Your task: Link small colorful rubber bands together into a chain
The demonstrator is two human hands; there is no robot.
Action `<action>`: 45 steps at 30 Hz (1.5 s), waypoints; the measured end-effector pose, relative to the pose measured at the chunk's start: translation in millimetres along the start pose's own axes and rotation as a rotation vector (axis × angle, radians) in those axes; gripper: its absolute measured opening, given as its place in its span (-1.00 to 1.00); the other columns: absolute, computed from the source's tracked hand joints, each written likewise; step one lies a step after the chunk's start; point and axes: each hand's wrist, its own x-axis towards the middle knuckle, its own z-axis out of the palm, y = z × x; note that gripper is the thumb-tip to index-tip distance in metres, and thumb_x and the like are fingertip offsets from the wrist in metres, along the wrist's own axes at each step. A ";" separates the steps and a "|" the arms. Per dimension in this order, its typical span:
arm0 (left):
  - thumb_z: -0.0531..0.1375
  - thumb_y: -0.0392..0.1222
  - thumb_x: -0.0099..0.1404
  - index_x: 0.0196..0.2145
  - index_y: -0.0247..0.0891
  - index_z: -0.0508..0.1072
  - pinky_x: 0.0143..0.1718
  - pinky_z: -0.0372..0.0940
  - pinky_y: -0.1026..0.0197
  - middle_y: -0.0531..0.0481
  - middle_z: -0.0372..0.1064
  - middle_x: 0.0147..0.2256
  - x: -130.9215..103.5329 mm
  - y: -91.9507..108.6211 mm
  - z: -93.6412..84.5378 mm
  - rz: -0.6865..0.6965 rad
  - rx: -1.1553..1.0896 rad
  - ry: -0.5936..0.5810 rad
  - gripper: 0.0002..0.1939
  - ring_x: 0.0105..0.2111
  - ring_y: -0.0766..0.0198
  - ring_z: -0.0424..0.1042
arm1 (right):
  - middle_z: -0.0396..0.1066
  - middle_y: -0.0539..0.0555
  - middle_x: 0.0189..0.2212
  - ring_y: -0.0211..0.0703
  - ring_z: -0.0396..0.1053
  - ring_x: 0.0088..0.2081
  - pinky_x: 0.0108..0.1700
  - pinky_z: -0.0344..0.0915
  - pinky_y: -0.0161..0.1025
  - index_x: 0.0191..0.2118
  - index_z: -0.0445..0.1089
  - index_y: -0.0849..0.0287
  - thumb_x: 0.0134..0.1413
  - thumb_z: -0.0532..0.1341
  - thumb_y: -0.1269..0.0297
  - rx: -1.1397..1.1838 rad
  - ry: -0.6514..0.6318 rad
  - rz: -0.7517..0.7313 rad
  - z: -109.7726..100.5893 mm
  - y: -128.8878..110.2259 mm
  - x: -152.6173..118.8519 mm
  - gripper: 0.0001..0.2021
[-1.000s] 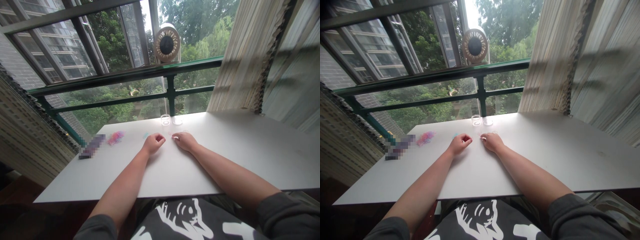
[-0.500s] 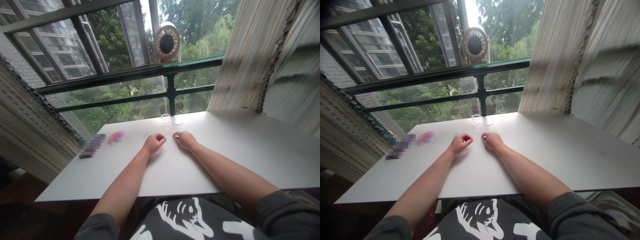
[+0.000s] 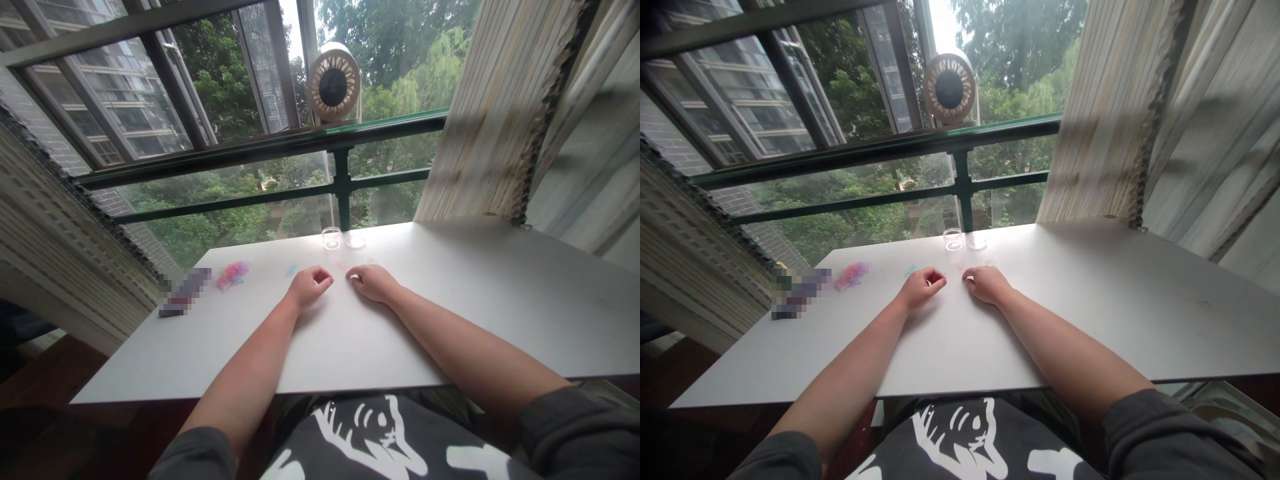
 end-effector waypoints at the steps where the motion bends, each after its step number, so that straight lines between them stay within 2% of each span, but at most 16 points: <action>1: 0.09 -0.06 0.07 -0.41 -0.25 0.42 -0.37 0.22 0.28 0.00 0.41 -0.42 -0.1 0.5 0.0 -0.004 -0.001 -0.001 -0.76 -0.43 0.32 0.33 | 0.42 0.01 -0.29 -0.20 0.31 -0.28 -0.23 0.10 -0.33 -0.17 0.37 0.03 0.00 0.03 0.30 0.000 0.001 0.002 -0.1 0.0 0.0 -0.73; 5: 0.09 -0.06 0.06 -0.41 -0.26 0.42 -0.36 0.23 0.27 -0.01 0.41 -0.42 -0.1 1.4 0.3 -0.014 -0.007 -0.004 -0.76 -0.43 0.31 0.33 | 0.42 0.01 -0.36 -0.24 0.29 -0.37 -0.33 0.09 -0.36 -0.15 0.33 0.07 -0.01 0.04 0.31 0.028 0.003 0.014 -1.6 -0.2 -2.5 -0.72; 11: 0.09 -0.07 0.06 -0.41 -0.27 0.42 -0.36 0.22 0.27 0.00 0.40 -0.44 0.4 -0.4 1.1 0.002 -0.015 -0.012 -0.76 -0.43 0.31 0.33 | 0.39 -0.01 -0.47 -0.29 0.24 -0.46 -0.41 0.07 -0.39 -0.34 0.35 0.13 -0.03 0.03 0.30 0.092 -0.008 -0.065 -3.8 -3.2 -9.4 -0.82; 17: 0.09 -0.08 0.06 -0.41 -0.27 0.43 -0.38 0.22 0.27 -0.01 0.41 -0.43 0.4 0.1 1.3 -0.005 -0.013 -0.001 -0.77 -0.43 0.32 0.33 | 0.38 -0.01 -0.50 -0.31 0.22 -0.49 -0.43 0.07 -0.40 -0.39 0.35 0.16 -0.08 0.06 0.31 0.160 -0.031 -0.105 -8.1 -7.9 -14.0 -0.85; 25: 0.09 -0.09 0.07 -0.38 -0.25 0.44 -0.43 0.22 0.31 0.00 0.42 -0.43 -2.6 -2.5 -4.9 0.040 0.050 -0.014 -0.77 -0.45 0.34 0.34 | 0.29 -0.04 -0.62 -0.29 0.19 -0.56 -0.50 0.06 -0.37 -0.53 0.24 0.15 -0.08 0.03 0.21 0.222 -0.058 -0.102 -5.2 -5.6 -14.7 -0.84; 29: 0.09 -0.07 0.06 -0.39 -0.23 0.44 -0.44 0.22 0.32 0.02 0.41 -0.43 -8.2 -14.6 -23.9 0.004 0.110 -0.009 -0.77 -0.45 0.34 0.33 | 0.31 -0.02 -0.60 -0.26 0.23 -0.53 -0.47 0.09 -0.35 -0.54 0.22 0.14 -0.09 0.02 0.19 0.216 -0.082 -0.097 -5.5 -5.2 -14.4 -0.83; 33: 0.10 -0.09 0.04 -0.42 -0.23 0.44 -0.43 0.22 0.30 0.02 0.40 -0.44 -22.1 -46.3 -57.5 -0.104 0.208 0.073 -0.79 -0.46 0.32 0.33 | 0.34 0.00 -0.58 -0.23 0.25 -0.51 -0.46 0.10 -0.34 -0.53 0.22 0.12 -0.07 0.01 0.16 0.212 -0.107 -0.082 -6.5 -4.9 -14.8 -0.81; 36: 0.11 -0.12 0.04 -0.41 -0.25 0.43 -0.39 0.22 0.27 -0.01 0.41 -0.43 -35.2 -77.9 -88.2 -0.219 0.260 0.214 -0.81 -0.45 0.31 0.33 | 0.35 0.01 -0.57 -0.23 0.26 -0.51 -0.46 0.11 -0.33 -0.53 0.23 0.12 -0.07 0.01 0.15 0.219 -0.113 -0.082 -6.8 -5.3 -15.0 -0.81; 40: 0.12 -0.21 0.02 -0.36 -0.30 0.40 -0.31 0.23 0.24 -0.09 0.41 -0.36 -50.1 -112.4 -120.8 -0.483 0.292 0.463 -0.80 -0.39 0.27 0.36 | 0.35 0.00 -0.56 -0.24 0.25 -0.52 -0.46 0.12 -0.34 -0.53 0.24 0.11 -0.07 0.02 0.15 0.228 -0.115 -0.070 -8.0 -6.8 -15.8 -0.81; 42: 0.13 -0.22 0.00 -0.31 -0.31 0.40 -0.29 0.22 0.23 -0.11 0.40 -0.32 -54.7 -122.8 -128.6 -0.592 0.311 0.517 -0.76 -0.35 0.24 0.36 | 0.35 0.01 -0.55 -0.24 0.25 -0.51 -0.46 0.12 -0.34 -0.52 0.25 0.12 -0.07 0.02 0.16 0.238 -0.112 -0.068 -8.8 -7.1 -16.2 -0.81; 45: 0.15 -0.23 -0.02 -0.27 -0.28 0.41 -0.23 0.20 0.24 -0.13 0.39 -0.26 -56.3 -129.5 -130.0 -0.673 0.378 0.481 -0.71 -0.27 0.20 0.36 | 0.36 0.03 -0.54 -0.23 0.26 -0.50 -0.45 0.12 -0.33 -0.51 0.26 0.14 -0.06 0.01 0.15 0.252 -0.117 -0.086 -9.0 -6.0 -16.3 -0.79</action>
